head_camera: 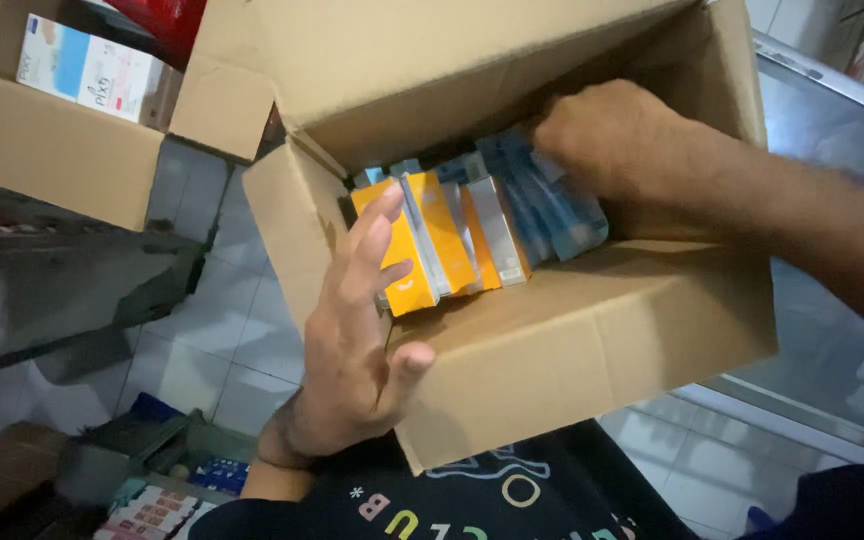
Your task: Take beauty product boxes out of a shipping carton and arrange them on a glass display counter.
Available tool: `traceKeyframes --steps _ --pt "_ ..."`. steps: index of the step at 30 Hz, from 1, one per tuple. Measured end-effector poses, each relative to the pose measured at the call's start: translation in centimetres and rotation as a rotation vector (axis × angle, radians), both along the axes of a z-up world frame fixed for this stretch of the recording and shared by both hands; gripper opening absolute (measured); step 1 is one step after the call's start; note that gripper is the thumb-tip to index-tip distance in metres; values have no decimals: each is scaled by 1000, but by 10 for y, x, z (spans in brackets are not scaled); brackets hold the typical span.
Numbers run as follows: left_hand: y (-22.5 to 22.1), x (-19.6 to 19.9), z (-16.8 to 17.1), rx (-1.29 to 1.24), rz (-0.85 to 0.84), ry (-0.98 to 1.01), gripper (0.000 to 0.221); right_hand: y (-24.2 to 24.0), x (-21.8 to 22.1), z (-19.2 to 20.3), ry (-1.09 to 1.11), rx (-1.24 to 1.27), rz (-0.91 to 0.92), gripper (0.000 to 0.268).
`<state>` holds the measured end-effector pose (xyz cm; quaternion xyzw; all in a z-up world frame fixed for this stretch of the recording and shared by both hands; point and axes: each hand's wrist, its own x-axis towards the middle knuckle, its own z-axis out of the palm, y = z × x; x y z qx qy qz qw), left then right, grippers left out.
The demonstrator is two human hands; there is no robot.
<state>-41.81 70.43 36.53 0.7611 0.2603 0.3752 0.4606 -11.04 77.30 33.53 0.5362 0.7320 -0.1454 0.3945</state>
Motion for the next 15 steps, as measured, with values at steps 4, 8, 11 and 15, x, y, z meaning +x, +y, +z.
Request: traceKeyframes --steps 4,8,11,15 --pt "-1 2 -1 72 27 59 65 -7 27 -45 68 176 112 21" --pt "0 6 8 88 47 149 63 -11 32 -57 115 221 196 15" --pt "3 10 14 122 38 185 61 -18 20 -54 141 147 156 13" --pt "2 18 23 222 59 271 56 -17 6 -31 158 70 97 12"
